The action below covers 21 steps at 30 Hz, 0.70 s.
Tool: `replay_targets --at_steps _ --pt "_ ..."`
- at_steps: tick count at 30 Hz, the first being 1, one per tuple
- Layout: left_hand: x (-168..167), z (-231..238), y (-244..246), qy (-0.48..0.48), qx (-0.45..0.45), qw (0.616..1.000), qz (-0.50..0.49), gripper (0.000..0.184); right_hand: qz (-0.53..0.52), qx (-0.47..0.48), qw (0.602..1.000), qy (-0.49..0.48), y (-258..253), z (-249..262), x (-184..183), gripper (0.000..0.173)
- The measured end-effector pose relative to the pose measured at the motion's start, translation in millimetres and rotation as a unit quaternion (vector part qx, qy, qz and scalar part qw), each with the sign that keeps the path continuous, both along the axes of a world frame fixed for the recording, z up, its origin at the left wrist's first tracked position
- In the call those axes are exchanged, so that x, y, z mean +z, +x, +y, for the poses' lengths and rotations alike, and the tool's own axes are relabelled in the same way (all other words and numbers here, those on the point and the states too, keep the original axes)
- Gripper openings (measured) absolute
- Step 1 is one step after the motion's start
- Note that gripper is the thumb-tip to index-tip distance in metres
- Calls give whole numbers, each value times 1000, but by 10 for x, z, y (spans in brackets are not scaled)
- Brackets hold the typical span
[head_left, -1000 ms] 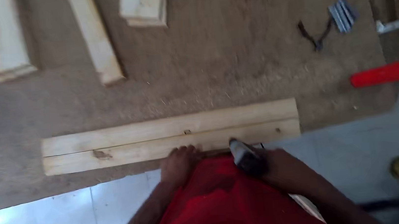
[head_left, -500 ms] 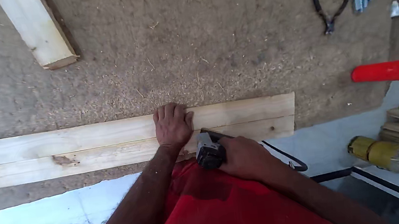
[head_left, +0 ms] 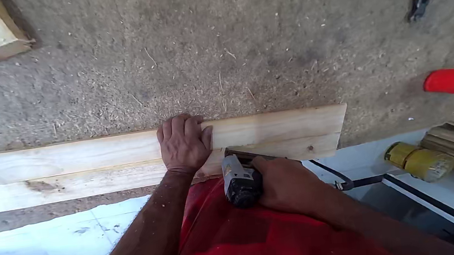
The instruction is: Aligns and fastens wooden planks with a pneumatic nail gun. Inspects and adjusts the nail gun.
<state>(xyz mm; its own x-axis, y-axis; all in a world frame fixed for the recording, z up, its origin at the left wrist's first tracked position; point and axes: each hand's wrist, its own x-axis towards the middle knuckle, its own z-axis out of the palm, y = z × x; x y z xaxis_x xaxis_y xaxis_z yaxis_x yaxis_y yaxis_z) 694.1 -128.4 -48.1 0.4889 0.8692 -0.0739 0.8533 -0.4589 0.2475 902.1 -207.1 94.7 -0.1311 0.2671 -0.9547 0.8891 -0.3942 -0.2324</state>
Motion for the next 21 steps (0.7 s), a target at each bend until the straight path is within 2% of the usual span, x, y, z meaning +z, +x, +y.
replay_targets --at_steps 9,17,21 --pt "12 -2 21 1 4 1000 8 48 -23 12 1000 -2 336 -173 10 45" --pt "19 -17 21 -3 6 1000 19 52 -34 17 999 23 619 -369 15 49" --pt "24 -19 20 -17 12 999 25 56 -42 14 999 5 776 -422 35 48"
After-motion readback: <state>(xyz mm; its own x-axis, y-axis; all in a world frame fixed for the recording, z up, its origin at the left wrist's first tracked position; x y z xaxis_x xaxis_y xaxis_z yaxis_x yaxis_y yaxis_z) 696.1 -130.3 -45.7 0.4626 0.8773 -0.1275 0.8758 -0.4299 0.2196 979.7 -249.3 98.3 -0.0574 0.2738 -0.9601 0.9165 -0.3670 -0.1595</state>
